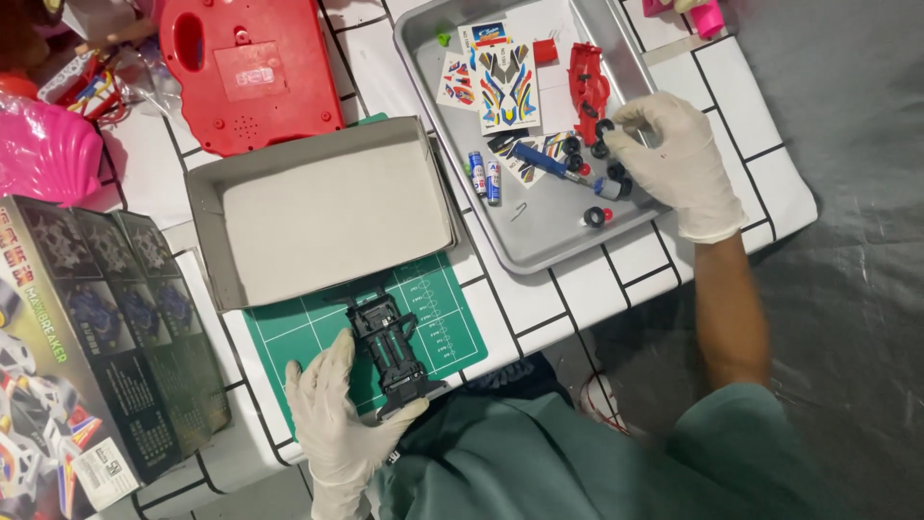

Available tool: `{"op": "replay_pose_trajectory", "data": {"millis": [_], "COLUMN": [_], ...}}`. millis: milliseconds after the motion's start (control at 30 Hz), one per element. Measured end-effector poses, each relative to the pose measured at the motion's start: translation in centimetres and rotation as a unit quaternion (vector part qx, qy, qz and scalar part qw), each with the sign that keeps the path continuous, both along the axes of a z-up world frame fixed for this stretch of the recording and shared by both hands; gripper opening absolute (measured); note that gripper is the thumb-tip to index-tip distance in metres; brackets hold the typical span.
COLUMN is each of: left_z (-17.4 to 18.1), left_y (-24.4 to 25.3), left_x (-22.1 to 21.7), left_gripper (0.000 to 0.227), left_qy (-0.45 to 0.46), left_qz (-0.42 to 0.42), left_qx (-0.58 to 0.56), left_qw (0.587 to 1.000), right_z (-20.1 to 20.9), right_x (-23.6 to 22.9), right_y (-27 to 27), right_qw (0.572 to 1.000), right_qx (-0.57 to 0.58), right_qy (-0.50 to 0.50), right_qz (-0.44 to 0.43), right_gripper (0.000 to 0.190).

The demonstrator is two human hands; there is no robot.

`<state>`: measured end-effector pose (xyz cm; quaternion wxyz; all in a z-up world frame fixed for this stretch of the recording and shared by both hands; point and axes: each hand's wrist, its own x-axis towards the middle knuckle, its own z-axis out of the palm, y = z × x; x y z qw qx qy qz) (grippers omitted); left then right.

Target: The person unpacks a toy car chassis from a box and places it on a green cutting mat. They handle a red plastic body shell, turning it over to inspect it, then set it aside. The person picks up small black wheels and attaches them to the chassis, followed by inserting a small blue cylindrical component into the center of the chassis.

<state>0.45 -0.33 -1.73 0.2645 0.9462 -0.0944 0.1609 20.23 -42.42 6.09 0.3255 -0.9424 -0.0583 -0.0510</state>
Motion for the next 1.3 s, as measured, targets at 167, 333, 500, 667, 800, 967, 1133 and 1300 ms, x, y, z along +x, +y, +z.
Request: {"op": "replay_pose_trajectory", "data": {"millis": [167, 333, 500, 667, 800, 967, 1133, 1300], "left_z": [-0.2, -0.6, -0.8, -0.4, -0.2, 0.2, -0.1, -0.1], "left_y": [0.0, 0.2, 0.3, 0.3, 0.2, 0.1, 0.1, 0.1], "left_x": [0.2, 0.1, 0.0, -0.1, 0.0, -0.1, -0.2, -0.2], "left_gripper": [0.117, 0.119, 0.117, 0.117, 0.114, 0.114, 0.114, 0.114], "left_qy": [-0.027, -0.017, -0.033, -0.037, -0.036, -0.025, -0.034, -0.034], "left_qz": [-0.002, 0.001, -0.008, -0.019, -0.007, -0.008, -0.004, -0.003], "left_qx": [0.009, 0.014, 0.007, -0.008, -0.006, -0.004, 0.003, -0.002], "left_qw": [1.000, 1.000, 0.999, 0.999, 0.999, 1.000, 0.999, 0.999], "right_z": [-0.6, -2.4, -1.3, -4.2, -5.3, -1.3, -0.4, 0.1], "right_x": [4.0, 6.1, 9.0, 13.1, 14.2, 13.5, 12.6, 11.7], "right_y": [1.4, 0.7, 3.7, 2.6, 3.0, 5.1, 6.2, 6.0], "right_qw": [0.979, 0.976, 0.945, 0.936, 0.909, 0.947, 0.960, 0.968], "right_qx": [-0.168, -0.207, -0.197, -0.187, -0.248, 0.056, 0.118, 0.192], "right_qy": [0.112, -0.048, -0.100, -0.114, -0.203, -0.239, -0.123, 0.054], "right_qz": [-0.013, 0.037, 0.242, 0.274, 0.265, 0.206, 0.221, 0.155], "right_gripper": [0.041, 0.047, 0.070, 0.022, 0.012, 0.017, 0.010, 0.023]}}
